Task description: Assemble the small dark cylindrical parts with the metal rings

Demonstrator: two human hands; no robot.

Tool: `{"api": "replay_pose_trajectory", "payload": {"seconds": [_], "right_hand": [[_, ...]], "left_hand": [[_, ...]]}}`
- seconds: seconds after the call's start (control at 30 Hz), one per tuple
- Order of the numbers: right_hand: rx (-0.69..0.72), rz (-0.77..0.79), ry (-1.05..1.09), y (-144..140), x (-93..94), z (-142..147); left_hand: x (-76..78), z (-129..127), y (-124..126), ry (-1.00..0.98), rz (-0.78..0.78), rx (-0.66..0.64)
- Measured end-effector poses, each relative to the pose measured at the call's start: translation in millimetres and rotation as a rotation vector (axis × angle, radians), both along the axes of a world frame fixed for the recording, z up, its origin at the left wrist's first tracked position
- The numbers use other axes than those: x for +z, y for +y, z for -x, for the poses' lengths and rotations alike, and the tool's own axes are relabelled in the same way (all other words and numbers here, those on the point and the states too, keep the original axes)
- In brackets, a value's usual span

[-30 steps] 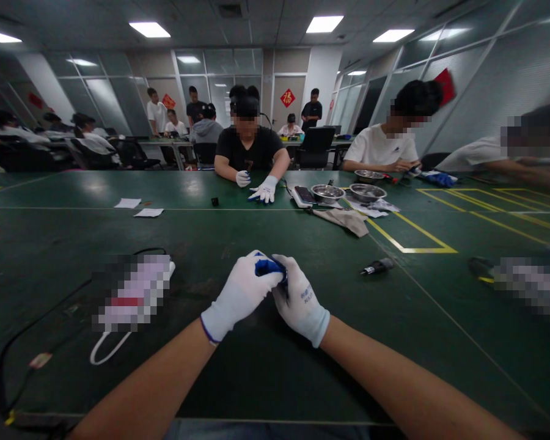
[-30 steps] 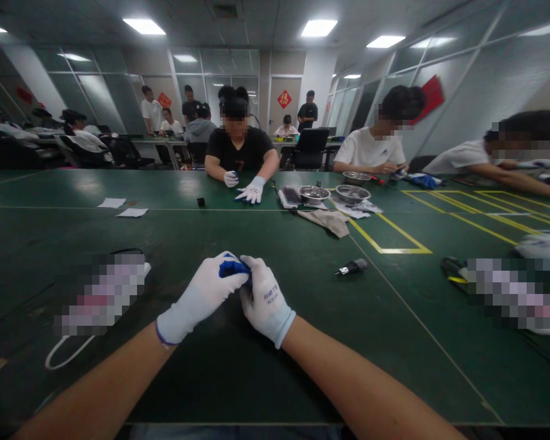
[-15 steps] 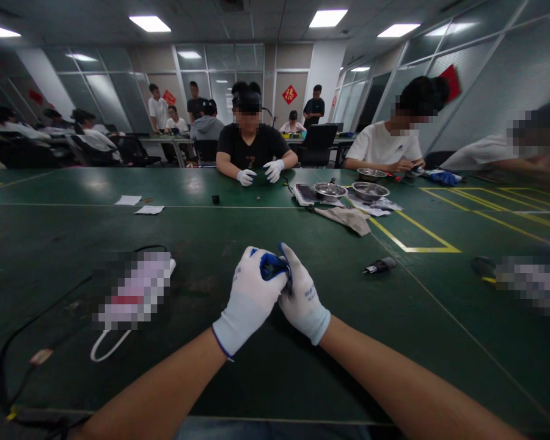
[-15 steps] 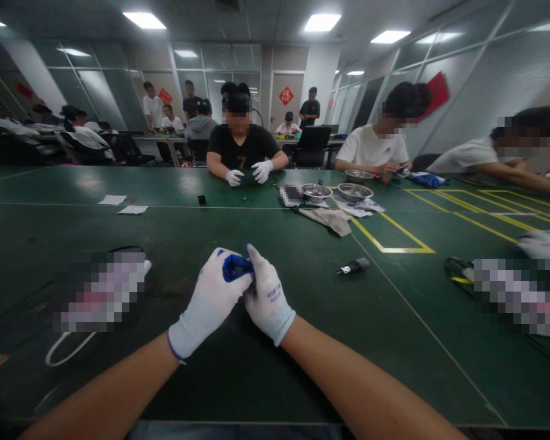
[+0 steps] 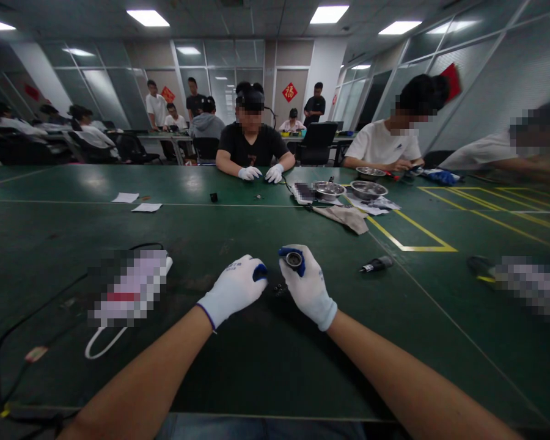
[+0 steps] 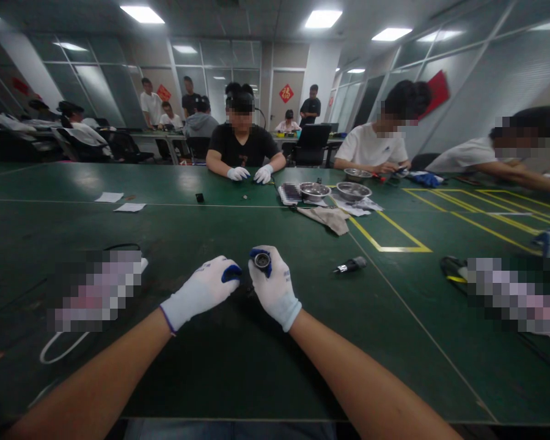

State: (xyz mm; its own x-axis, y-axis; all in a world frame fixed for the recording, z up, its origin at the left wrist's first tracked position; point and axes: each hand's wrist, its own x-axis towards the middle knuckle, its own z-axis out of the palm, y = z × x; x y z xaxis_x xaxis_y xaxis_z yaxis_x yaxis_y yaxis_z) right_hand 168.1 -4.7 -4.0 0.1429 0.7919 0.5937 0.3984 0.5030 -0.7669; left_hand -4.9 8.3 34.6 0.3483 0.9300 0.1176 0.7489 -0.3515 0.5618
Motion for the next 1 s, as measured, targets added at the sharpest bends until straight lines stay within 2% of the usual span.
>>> {"api": "replay_pose_trajectory", "payload": {"seconds": [0.07, 0.27, 0.47, 0.53, 0.63, 0.73, 0.83, 0.9, 1.0], "right_hand": [[0.018, 0.029, 0.041, 2.9, -0.3, -1.6], [0.048, 0.108, 0.088, 3.2, 0.0, 0.8], [0.056, 0.229, 0.082, -2.2, 9.3, 1.7], [0.07, 0.244, 0.088, -3.2, 11.1, 1.7], [0.109, 0.258, 0.087, -5.0, 11.1, 2.7], [0.157, 0.263, 0.055, -7.3, 10.2, 3.8], [0.231, 0.21, 0.014, -9.1, 10.2, 4.7], [0.266, 0.179, -0.007, -9.8, 10.9, 5.2], [0.271, 0.173, -0.016, -10.9, 12.4, 5.7]], "left_hand": [[-3.8, 2.7, 1.8, 0.084, 0.041, -0.022], [-6.6, 0.6, -0.3, 0.129, 0.022, -0.023], [5.3, 3.7, -3.6, 0.246, 0.066, -0.05], [12.9, 5.2, -3.9, 0.182, 0.072, -0.027], [22.4, 3.9, -3.6, -0.025, 0.02, -0.015], [26.8, -0.6, -4.1, -0.29, -0.053, 0.018], [28.9, -3.7, -7.3, -0.488, -0.032, 0.002], [30.6, -4.0, -11.0, -0.555, -0.013, -0.028], [32.9, -3.4, -17.0, -0.542, -0.047, -0.06]]}}
